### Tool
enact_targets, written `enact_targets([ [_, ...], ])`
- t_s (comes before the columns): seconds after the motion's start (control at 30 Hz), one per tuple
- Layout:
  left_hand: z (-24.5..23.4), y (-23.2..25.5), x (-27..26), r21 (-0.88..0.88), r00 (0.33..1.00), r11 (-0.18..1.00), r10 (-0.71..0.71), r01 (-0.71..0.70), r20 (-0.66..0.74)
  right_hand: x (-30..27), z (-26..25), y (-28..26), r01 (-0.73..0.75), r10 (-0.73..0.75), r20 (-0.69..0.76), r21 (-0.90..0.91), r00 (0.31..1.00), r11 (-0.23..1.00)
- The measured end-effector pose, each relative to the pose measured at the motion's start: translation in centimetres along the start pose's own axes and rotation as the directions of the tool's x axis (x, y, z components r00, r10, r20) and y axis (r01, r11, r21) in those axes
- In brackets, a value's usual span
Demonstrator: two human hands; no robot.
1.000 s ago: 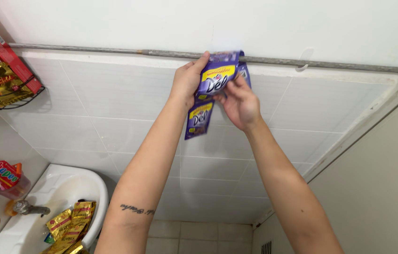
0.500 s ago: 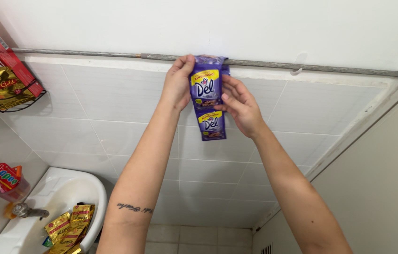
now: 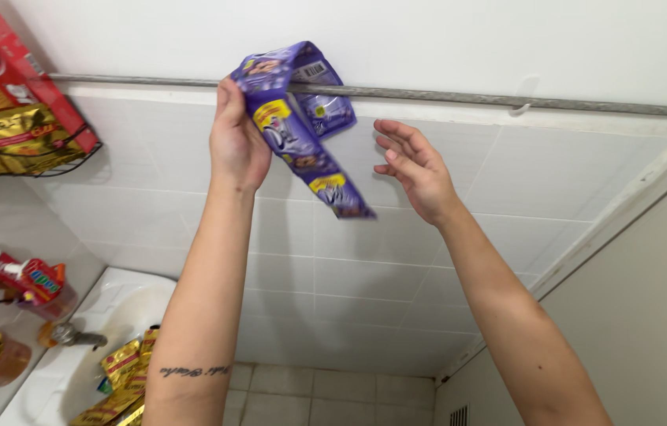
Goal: The person wipes the surfaces of several small packaged items with a cloth in a bathroom. They handle a purple sachet and multiple green-and-yellow sachets, rubbing each with the cloth and placing them into a sink or on a wall-mounted rack.
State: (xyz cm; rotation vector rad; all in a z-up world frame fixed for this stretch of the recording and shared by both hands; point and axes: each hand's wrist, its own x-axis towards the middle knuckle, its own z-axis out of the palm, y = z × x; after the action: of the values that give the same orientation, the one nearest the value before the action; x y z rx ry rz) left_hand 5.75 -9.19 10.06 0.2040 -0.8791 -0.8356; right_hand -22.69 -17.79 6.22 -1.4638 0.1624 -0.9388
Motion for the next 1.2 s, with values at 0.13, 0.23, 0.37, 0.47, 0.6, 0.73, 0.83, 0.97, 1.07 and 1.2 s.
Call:
enact_targets([
  [0.13,-1.0,1.8,-0.9,-0.054,0.996,0.998,0.01,-0.015,-0.088,0.6,1.1,0.6,-0.014,0.015,0.02,-0.036,1.0,0.999],
  [0.23,-1.8,2.7,-1.0,-0.108,0.989,0.992,0.045,-0.06,-0.14,0.8,1.8,1.5,-0.034,0.037,0.022,-0.119,0.999,0.992],
  [0.37,-2.8,3.8,-0.8,-0.092,0.99,0.992,0.074,-0.085,-0.117,0.9,2.6,3.4,-0.007,0.021,0.032,-0.399,0.999,0.917],
  [0.47,-2.8,4.0,-0.7,-0.126,0.99,0.988,0.068,-0.084,-0.125,1.2,3.2,5.0,0.096,-0.036,0.097,-0.731,0.995,0.675],
  [0.6,-1.9,3.2,-1.1,-0.015,0.991,0.996,0.083,-0.085,-0.104,1.3,4.3,6.6,0.146,0.007,0.16,-0.92,0.987,0.364],
  [0.73,-0.4,1.8,-0.6,0.045,0.998,0.998,0.048,-0.046,-0.033,1.2,5.0,7.0,0.105,0.06,0.124,-0.96,0.99,0.258],
  [0.83,0.6,-0.2,-0.2,0.056,0.999,0.998,-0.011,0.014,-0.049,1.3,5.2,7.0,0.056,0.128,0.085,-0.975,0.988,0.213],
  [0.97,1.0,-3.3,-0.3,0.068,0.998,0.995,-0.067,0.069,-0.021,1.2,4.7,7.2,0.096,0.092,0.121,-0.966,0.988,0.242],
  [1.07,0.3,-4.8,-0.6,0.032,0.993,0.994,-0.107,0.108,-0.04,1.3,4.3,7.4,0.117,0.068,0.139,-0.959,0.988,0.258],
  [1.2,-1.5,-6.0,-1.3,-0.05,0.992,0.992,-0.121,0.12,-0.029,1.4,4.0,7.6,0.111,0.083,0.136,-0.962,0.987,0.248],
])
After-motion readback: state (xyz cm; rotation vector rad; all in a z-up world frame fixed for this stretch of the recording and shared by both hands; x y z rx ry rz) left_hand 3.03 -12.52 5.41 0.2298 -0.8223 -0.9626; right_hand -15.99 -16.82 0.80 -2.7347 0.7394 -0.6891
